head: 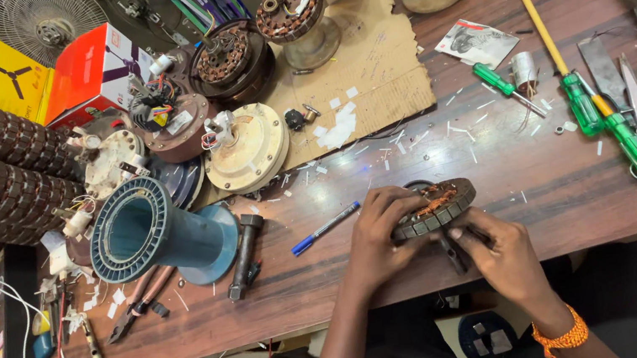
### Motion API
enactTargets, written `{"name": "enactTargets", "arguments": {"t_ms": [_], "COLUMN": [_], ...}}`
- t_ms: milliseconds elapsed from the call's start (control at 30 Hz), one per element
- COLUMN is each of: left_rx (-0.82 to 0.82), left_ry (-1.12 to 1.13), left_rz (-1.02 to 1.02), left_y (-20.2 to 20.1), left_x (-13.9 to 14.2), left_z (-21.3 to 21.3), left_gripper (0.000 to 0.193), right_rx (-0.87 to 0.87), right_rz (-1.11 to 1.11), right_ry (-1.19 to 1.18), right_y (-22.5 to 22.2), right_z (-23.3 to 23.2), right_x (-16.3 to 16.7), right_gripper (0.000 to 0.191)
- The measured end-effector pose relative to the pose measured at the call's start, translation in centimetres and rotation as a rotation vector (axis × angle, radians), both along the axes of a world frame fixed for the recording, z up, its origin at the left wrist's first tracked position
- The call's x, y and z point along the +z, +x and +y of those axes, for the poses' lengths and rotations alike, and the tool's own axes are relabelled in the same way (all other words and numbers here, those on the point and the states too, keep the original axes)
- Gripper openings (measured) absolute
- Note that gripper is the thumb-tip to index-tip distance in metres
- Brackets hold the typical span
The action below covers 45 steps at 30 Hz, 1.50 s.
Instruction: The person works on a motor armature at a workbench, using both hands to press and fit copper winding wires into slots around the rotor, rotating the armature to reach different sections and repositioning wires one at a time.
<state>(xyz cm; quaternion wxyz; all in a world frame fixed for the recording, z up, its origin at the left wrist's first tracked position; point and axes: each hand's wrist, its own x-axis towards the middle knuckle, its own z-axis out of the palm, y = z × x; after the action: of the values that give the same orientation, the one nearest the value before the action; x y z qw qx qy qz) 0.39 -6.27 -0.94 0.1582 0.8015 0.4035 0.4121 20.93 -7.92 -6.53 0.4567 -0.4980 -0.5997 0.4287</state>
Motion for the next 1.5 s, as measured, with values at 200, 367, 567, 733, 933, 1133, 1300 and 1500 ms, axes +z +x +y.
{"name": "enactTargets", "arguments": {"t_ms": [200, 367, 567, 733, 933, 1133, 1300, 1500], "left_rx": [0.008, 0.001, -0.008, -0.017, -0.038, 0.052, 0.039, 0.05], "left_ry": [0.07, 0.081, 0.158, 0.17, 0.095, 0.079, 0.214, 0.194], "left_rz": [-0.044, -0.016, 0.039, 0.098, 0.173, 0.05, 0.047, 0.065], "left_y": [0.2, -0.3, -1.3, -2.0, -2.5, -1.5, -1.0, -0.6], "left_x": [-1.3, -2.2, -2.2, -1.3, -0.2, -0.8, -0.6, -0.1], "left_z": [0.0, -0.1, -0.5, -0.3, 0.6, 0.0, -0.2, -0.5], "left_gripper": [0.058, 0.048, 0.05, 0.05, 0.053, 0.06, 0.057, 0.055], "right_rx": [0.023, -0.001, 0.014, 0.062, 0.039, 0.004, -0.016, -0.003], "right_rz": [0.059, -0.079, -0.01, 0.029, 0.036, -0.041, -0.049, 0.032], "right_ry": [-0.037, -0.042, -0.049, 0.002, 0.056, 0.047, 0.025, -0.114], "right_y": [0.0, 0.1, -0.2, -0.3, -0.3, 0.0, 0.6, 1.5], "right_z": [-0.5, -0.8, -0.9, -0.9, -1.1, -1.2, -1.3, -1.2], "right_x": [0.1, 0.7, 1.0, 0.7, 0.6, 1.0, 0.9, -0.8], "right_gripper": [0.012, 0.014, 0.015, 0.014, 0.014, 0.012, 0.012, 0.01]}}
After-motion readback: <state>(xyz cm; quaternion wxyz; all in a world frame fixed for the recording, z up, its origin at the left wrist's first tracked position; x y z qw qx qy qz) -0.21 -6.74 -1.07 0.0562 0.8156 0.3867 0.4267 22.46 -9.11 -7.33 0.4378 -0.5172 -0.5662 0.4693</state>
